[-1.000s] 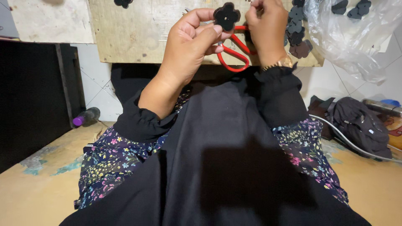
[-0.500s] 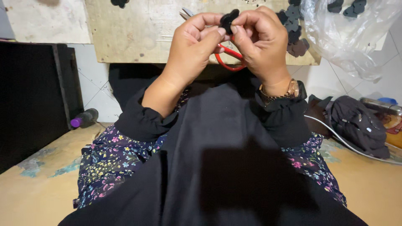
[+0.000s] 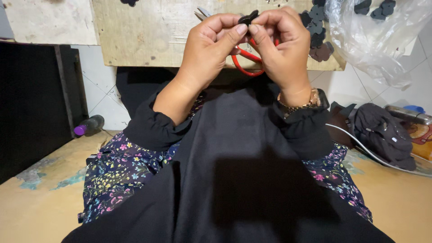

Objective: The person sits at a workbench and uses red-handled scissors to trim the edges of small black flower-shaped fabric pieces, one at a time, then places each finished piece on the table with a growing pile of completed flowers.

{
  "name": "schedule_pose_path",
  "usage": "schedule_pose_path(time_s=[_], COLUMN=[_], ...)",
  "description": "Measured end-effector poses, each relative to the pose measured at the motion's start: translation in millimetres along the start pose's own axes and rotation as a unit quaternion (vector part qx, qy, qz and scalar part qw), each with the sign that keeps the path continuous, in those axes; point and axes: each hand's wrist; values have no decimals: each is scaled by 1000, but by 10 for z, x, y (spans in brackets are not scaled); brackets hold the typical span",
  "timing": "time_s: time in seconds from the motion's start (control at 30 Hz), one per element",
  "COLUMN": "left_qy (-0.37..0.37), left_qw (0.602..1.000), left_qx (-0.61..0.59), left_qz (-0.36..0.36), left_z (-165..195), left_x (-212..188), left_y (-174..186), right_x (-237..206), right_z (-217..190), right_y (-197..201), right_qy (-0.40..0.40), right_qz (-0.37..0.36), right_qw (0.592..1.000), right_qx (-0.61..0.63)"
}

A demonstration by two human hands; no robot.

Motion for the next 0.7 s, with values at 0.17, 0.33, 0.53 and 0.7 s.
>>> schedule_pose_path(time_s=[0.17,0.33,0.53,0.7], left_qy=[-62,-111,-63,31], left_qw=[997,991,997,999], left_qx=[-26,79,32,-32], left_qz=[-22,8,17,20], left_z=[-16,-32,-50,-4], left_x=[0,-60,6,31], left_y=[-37,-106,-58,-28], right_x=[-7,-104,-152,-110], right_z=[23,217,321,178], right_y=[-27,-70,-31,52], right_qy=[-98,-65,-81,-122], right_qz=[21,43,59,45], right_qw=[971,959,965,953], right_qx=[216,273,244,275])
Point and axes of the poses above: each hand's wrist, its own x-axis towards the middle knuckle, its own y-axis out of the back of the hand, z = x × y
